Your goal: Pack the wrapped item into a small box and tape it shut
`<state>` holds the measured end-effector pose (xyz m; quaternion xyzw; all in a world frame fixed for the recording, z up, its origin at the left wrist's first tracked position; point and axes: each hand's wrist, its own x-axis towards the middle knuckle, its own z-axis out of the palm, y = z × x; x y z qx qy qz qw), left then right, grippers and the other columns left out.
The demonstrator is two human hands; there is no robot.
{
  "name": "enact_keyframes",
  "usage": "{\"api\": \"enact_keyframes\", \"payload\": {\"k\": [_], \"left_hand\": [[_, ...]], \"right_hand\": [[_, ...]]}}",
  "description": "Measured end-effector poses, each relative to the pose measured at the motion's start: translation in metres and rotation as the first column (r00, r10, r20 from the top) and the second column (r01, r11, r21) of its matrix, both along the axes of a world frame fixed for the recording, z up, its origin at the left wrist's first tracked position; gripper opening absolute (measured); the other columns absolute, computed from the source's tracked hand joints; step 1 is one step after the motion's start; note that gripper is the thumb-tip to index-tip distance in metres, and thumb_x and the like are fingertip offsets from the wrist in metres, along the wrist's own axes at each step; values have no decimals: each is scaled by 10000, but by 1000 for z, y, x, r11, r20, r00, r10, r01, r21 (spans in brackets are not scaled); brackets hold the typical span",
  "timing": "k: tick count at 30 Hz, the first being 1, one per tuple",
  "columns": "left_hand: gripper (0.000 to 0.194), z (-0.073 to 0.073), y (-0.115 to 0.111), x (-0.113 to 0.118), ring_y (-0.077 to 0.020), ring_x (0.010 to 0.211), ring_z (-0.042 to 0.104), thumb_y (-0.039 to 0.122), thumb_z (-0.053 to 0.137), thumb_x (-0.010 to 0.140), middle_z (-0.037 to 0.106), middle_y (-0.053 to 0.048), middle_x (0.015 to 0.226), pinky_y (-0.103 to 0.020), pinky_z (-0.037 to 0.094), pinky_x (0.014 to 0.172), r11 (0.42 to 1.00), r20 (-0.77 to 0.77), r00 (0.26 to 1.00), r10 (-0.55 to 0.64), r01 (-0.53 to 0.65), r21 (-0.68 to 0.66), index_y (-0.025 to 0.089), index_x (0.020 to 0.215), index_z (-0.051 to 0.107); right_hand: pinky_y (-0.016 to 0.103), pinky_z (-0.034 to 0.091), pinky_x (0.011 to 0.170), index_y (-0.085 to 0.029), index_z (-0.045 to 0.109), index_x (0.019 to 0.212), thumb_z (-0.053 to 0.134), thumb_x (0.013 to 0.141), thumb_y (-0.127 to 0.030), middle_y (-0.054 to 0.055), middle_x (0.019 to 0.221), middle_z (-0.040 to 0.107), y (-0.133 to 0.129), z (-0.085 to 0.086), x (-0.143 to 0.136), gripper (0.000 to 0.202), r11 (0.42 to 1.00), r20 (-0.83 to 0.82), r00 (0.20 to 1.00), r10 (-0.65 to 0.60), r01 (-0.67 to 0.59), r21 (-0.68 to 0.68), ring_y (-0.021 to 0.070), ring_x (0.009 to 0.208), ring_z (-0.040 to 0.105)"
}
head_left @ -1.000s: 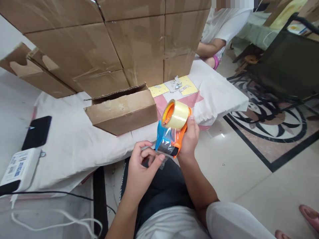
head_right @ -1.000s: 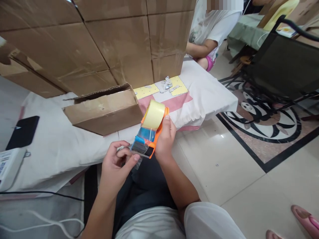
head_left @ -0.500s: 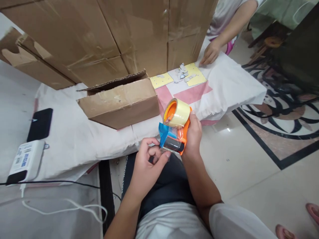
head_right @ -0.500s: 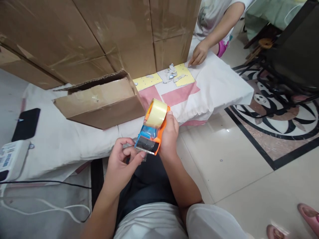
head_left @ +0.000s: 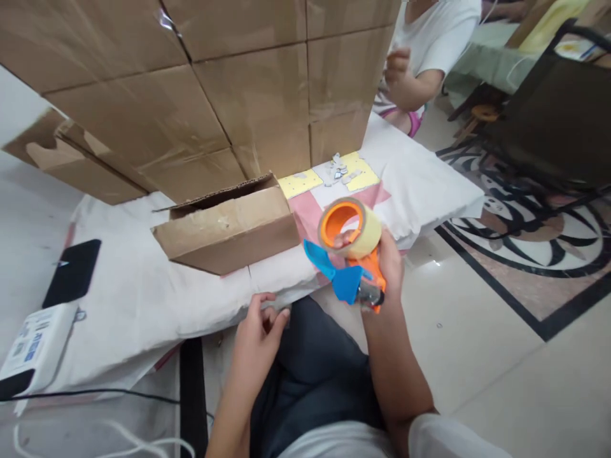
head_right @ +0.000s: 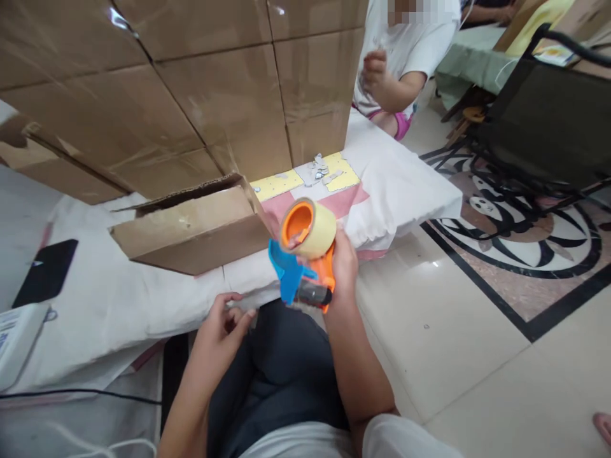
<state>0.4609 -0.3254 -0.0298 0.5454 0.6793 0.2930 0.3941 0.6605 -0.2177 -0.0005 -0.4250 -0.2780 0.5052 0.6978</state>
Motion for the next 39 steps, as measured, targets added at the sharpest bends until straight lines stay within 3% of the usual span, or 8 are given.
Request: {"api": "enact_keyframes", "payload": {"k": [6, 12, 17, 23, 30, 33, 35, 39], "left_hand": [[262, 26, 6, -9, -123, 610, 546, 481, 516, 981, 670, 34, 717, -232, 403, 620, 991, 157, 984, 86, -101, 87, 246, 1098, 519], [252, 32, 16, -8, -88, 489, 465, 468, 585, 953, 622, 51, 590, -190, 364, 507, 952, 412, 897, 159, -250, 178, 220, 950, 537], [226, 43, 19, -7, -94, 508, 531, 428, 625, 937, 602, 51, 542, -175, 382, 510, 930, 461, 874, 156, -287, 230, 209, 928, 571], [237, 46, 17, -6, -94, 504, 523, 449, 615, 940, 603, 54, 548, -187, 379, 521, 920, 414, 897, 153, -283, 273, 215, 924, 576], [458, 51, 10, -21, -188, 617, 626, 522, 503, 978, 668, 25, 658, -296, 468, 641, 945, -49, 970, 239, -221, 240, 216, 1320, 510], [537, 66, 30, -36, -286, 1030, 675, 511, 570, 941, 733, -126, 1100, -416, 495, 921, 823, -326, 858, 398, -177, 539, 180, 1361, 521], [689, 81, 52, -49, -358, 1403, 456, 513, 637, 899, 536, -195, 1486, -494, 352, 1140, 760, -490, 761, 425, -5, 650, 154, 1459, 457], [940, 96, 91, -72, -362, 1570, 153, 479, 662, 885, 276, -158, 1670, -613, 75, 1243, 858, -724, 650, 231, 215, 466, 164, 1619, 166]], "right_hand": [[301, 558, 724, -226, 619, 890, 575, 861, -704, 6, 787, 632, 88, -22, 14, 481, 965, 340, 938, -75, -17, 260, 182, 814, 664], [318, 517, 758, -205, 562, 889, 562, 876, -636, 22, 837, 602, 152, -47, 24, 431, 962, 675, 720, 158, -266, 59, 182, 819, 590], [354, 471, 893, -215, 525, 1142, 675, 840, -394, 24, 946, 544, 104, -23, 26, 382, 975, 764, 632, -130, -58, 214, 188, 912, 551], [329, 457, 786, -225, 646, 909, 694, 888, -296, 15, 869, 578, -3, 36, -32, 88, 633, 878, 427, 218, -747, 206, 168, 834, 570], [360, 391, 818, -202, 627, 803, 624, 932, -200, 14, 833, 609, -2, 68, -47, 130, 647, 944, 330, 28, -725, 235, 178, 844, 555], [381, 388, 851, -218, 641, 766, 639, 922, -240, 14, 819, 613, 17, 88, -45, 157, 665, 941, 336, 28, -710, 234, 195, 848, 555], [384, 396, 862, -224, 649, 730, 655, 902, -266, 16, 811, 604, 29, 103, -47, 178, 646, 942, 323, 89, -739, 192, 201, 848, 548], [398, 396, 945, -222, 684, 729, 694, 868, -335, 21, 891, 616, 53, 122, -58, 180, 558, 923, 309, 230, -819, 135, 202, 925, 558]]}}
